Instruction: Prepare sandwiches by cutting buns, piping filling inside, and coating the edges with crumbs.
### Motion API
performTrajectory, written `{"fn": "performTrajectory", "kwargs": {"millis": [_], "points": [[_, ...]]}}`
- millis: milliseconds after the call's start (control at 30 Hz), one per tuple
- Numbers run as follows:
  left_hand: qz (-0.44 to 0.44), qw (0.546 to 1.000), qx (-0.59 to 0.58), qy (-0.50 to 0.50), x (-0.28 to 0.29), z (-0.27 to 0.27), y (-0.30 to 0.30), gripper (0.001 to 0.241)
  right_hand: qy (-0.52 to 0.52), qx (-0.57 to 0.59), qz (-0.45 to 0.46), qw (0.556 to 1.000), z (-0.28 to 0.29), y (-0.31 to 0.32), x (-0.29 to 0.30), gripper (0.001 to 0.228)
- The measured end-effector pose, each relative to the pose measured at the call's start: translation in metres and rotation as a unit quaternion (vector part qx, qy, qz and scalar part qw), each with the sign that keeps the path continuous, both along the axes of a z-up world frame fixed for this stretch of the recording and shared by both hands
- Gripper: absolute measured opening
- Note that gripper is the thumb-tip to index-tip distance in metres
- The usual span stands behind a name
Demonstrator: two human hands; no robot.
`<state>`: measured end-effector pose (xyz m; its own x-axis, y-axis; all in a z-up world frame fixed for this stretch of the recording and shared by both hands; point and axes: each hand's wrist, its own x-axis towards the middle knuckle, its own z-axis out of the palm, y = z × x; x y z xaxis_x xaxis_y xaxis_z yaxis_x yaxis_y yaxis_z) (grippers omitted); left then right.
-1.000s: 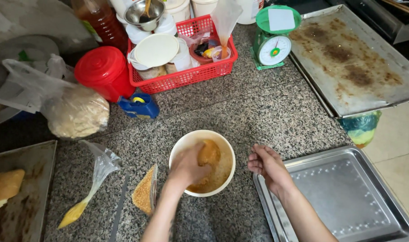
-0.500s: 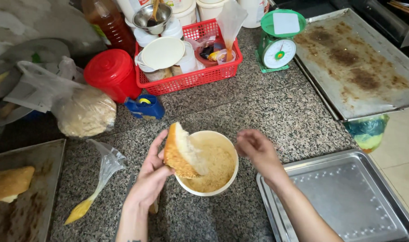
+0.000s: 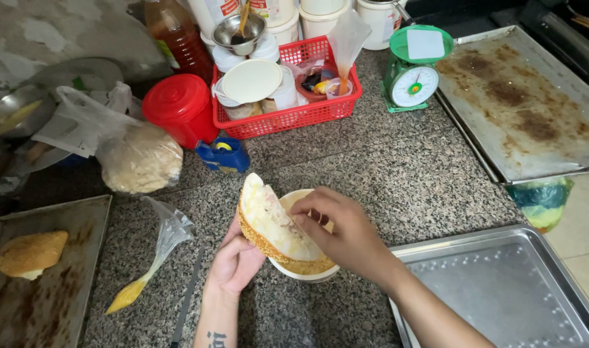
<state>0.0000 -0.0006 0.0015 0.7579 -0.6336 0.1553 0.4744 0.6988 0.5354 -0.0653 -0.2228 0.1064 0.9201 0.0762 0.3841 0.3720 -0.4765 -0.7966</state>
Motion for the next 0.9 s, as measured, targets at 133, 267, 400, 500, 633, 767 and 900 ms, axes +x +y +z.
{"fn": "performTrajectory", "kwargs": {"millis": [133, 267, 400, 500, 633, 767, 900], "points": [[-0.006, 1.000, -0.017, -0.006, -0.002, 0.001, 0.001, 0.096, -0.007, -0.048, 0.019, 0.999, 0.002, 0.006, -0.016, 0.019], [-0.012, 0.999, -0.030, -0.010, -0.004, -0.001, 0.004, 0.098, -0.053, 0.003, 0.008, 0.999, 0.001, 0.008, -0.020, 0.020], [-0.056, 0.996, -0.037, -0.059, -0.004, 0.003, 0.006, 0.087, -0.031, -0.049, 0.035, 0.998, 0.001, 0.016, -0.028, 0.034], [-0.031, 0.998, -0.052, -0.006, -0.006, -0.012, 0.011, 0.102, -0.064, -0.011, 0.006, 0.998, -0.003, 0.023, -0.036, 0.024], [-0.036, 0.997, -0.059, -0.018, -0.007, -0.014, 0.009, 0.103, -0.040, -0.037, 0.010, 0.998, 0.013, 0.035, -0.051, 0.029], [-0.051, 0.998, 0.024, -0.017, -0.005, -0.005, 0.000, 0.100, -0.068, -0.024, -0.009, 0.997, 0.011, 0.041, -0.058, 0.032], [-0.058, 0.997, 0.043, 0.013, -0.013, 0.009, -0.011, 0.103, -0.052, -0.067, -0.028, 0.996, 0.019, 0.049, -0.067, 0.039]]}}
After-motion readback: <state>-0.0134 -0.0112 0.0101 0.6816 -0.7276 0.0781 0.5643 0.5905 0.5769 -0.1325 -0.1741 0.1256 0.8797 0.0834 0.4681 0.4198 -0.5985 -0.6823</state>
